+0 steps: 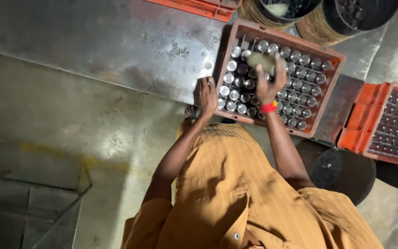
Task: The person picks small metal cups one at a time from buckets on the worktable and seats them into the compartments of a grid tray, occasionally repositioning or rotating the tray and reaching into different buckets to refill the tray cells.
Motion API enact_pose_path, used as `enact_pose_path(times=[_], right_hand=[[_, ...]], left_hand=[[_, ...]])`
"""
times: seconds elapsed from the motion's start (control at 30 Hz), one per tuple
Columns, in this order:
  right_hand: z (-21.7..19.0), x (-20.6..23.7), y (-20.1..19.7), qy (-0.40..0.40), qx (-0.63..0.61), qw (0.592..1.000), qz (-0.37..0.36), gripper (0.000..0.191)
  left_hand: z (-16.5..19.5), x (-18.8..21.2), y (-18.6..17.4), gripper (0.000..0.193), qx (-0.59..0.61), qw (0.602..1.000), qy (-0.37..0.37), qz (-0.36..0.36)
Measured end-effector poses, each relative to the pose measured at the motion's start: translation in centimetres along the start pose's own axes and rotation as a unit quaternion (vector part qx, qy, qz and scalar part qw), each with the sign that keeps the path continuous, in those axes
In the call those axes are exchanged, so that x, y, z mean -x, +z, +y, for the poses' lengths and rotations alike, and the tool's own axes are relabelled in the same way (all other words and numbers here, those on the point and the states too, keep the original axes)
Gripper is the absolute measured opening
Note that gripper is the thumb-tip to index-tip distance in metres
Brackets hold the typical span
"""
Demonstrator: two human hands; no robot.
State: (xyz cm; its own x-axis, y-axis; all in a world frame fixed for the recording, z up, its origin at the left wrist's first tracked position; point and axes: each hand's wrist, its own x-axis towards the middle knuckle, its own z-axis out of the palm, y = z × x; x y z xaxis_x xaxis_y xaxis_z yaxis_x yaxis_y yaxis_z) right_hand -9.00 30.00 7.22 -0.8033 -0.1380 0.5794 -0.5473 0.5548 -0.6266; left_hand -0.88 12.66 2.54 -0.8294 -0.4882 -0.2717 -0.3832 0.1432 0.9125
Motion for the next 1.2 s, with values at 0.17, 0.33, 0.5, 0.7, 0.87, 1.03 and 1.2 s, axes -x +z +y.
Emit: enact_pose_path(times=[0.17, 0.33, 0.5, 0.7, 0.87, 1.03, 1.2], right_hand=[[0.7, -1.0, 0.7, -0.032, 0.020, 0.999, 0.000, 0.042], [0.0, -4.2, 4.0, -0.033, -0.014, 0.998, -0.056, 0.046], [0.8, -4.5, 2.9, -0.028, 0.015, 0.999, 0.007, 0.046], [2.3, -3.7, 0.9, -0.050, 0.023, 0.996, -0.072, 0.040], [2.4, -3.9, 1.6, -0.039, -0.023, 0.996, 0.083, 0.042], [1.2, -3.2, 1.6, -0.050, 0.020, 0.997, -0.052, 0.042], [1.2, -3.5, 1.4, -0.058, 0.031, 0.998, -0.016, 0.044]], left_hand=[[-0.3, -0.2, 0.0, 0.060, -0.016, 1.000, -0.001, -0.006], [-0.7, -0.1, -0.3, 0.059, -0.029, 0.999, -0.028, -0.018], [-0.8, 0.0, -0.1, 0.061, -0.008, 1.000, 0.004, -0.007], [-1.1, -0.1, 0.0, 0.058, -0.030, 0.999, -0.014, -0.018], [-1.4, -0.3, 0.0, 0.054, -0.032, 0.999, 0.007, -0.004], [-1.6, -0.5, -0.4, 0.052, -0.041, 0.999, -0.009, -0.015], [-1.2, -0.2, -0.2, 0.049, -0.041, 0.999, 0.003, -0.008]])
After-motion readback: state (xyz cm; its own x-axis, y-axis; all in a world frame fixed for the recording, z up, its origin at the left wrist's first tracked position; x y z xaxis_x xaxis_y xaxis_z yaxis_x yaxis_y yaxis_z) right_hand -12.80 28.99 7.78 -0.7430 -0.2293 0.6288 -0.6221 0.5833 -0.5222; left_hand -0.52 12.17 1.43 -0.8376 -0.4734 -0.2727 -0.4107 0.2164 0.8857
